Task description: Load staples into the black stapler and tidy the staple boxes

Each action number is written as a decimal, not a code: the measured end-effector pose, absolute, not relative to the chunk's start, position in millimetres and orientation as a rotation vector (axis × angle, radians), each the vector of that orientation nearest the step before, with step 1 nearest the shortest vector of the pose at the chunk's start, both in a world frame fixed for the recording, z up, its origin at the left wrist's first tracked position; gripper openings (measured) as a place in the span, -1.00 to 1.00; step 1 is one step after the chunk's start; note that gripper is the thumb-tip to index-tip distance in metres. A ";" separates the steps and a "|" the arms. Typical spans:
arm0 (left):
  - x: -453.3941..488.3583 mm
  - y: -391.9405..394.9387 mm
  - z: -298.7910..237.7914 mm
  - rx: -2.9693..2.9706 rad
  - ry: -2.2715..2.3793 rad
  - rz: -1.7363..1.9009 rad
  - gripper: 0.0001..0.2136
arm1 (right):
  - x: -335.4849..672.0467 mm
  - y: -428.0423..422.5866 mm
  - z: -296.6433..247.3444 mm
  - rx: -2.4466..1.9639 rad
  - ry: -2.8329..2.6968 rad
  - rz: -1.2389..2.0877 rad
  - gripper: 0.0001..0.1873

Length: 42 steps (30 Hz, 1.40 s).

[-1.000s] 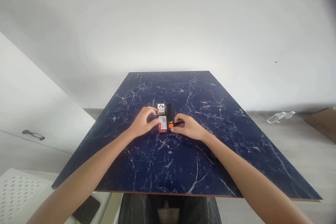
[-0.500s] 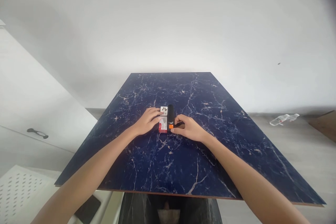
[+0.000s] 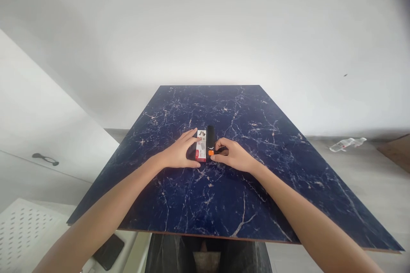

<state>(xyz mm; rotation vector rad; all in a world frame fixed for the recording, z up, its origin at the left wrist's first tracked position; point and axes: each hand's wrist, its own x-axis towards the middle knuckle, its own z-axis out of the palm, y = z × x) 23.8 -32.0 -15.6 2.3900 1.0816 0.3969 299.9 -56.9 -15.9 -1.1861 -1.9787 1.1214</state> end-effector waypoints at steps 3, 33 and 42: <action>26.8 -31.6 -17.3 2.406 1.071 0.462 -0.19 | 299.0 -57.1 -16.0 -1.194 -1.978 1.115 -0.70; 339.4 64.3 -41.5 2.718 1.037 0.594 -0.29 | 461.4 -4.7 -22.3 -2.145 -1.139 0.076 -0.57; 355.1 75.0 -47.6 2.751 0.967 0.557 -0.18 | 479.7 4.7 -35.8 -2.015 -0.972 -0.006 -0.48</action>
